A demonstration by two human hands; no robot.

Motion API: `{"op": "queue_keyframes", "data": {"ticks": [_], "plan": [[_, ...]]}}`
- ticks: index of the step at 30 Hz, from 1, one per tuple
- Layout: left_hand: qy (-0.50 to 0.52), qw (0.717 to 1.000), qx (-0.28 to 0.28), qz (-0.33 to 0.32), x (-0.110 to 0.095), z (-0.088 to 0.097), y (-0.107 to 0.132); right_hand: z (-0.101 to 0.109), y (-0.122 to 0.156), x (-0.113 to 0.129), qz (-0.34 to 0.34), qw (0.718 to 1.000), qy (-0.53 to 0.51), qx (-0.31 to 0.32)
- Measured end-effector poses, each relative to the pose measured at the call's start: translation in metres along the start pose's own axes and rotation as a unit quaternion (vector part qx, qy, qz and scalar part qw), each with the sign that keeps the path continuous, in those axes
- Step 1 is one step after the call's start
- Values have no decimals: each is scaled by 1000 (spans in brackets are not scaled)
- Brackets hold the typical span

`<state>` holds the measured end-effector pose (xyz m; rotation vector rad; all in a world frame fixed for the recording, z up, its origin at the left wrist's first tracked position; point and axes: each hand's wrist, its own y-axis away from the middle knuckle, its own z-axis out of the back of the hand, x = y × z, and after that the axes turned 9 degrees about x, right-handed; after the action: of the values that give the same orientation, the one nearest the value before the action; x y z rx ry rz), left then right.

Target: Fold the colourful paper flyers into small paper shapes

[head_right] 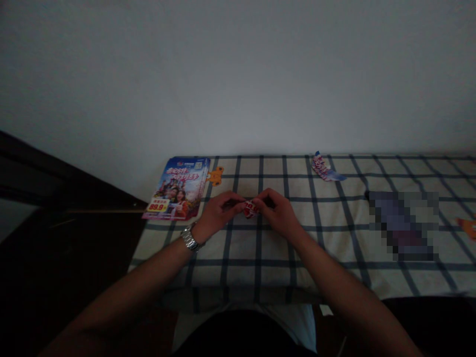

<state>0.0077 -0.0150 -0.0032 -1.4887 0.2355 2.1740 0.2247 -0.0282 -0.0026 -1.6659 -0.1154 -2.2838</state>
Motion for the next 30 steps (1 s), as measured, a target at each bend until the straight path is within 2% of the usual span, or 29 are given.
{"op": "queue_keyframes", "data": {"ticks": [10,18,23,30], "plan": [[-3,1000,2,1,1,1,0,-1,0,-3,4,999,-34,-10],[-17,1000,-19,-3,0,0,1,-2,0,-2,1,999,-29,27],[-1,1000,-9,1,1,1,0,-2,0,-2,-10,999,-16,51],[-42,999,4,7,-1,4,0,-4,1,-1,-13,997,7,74]]}}
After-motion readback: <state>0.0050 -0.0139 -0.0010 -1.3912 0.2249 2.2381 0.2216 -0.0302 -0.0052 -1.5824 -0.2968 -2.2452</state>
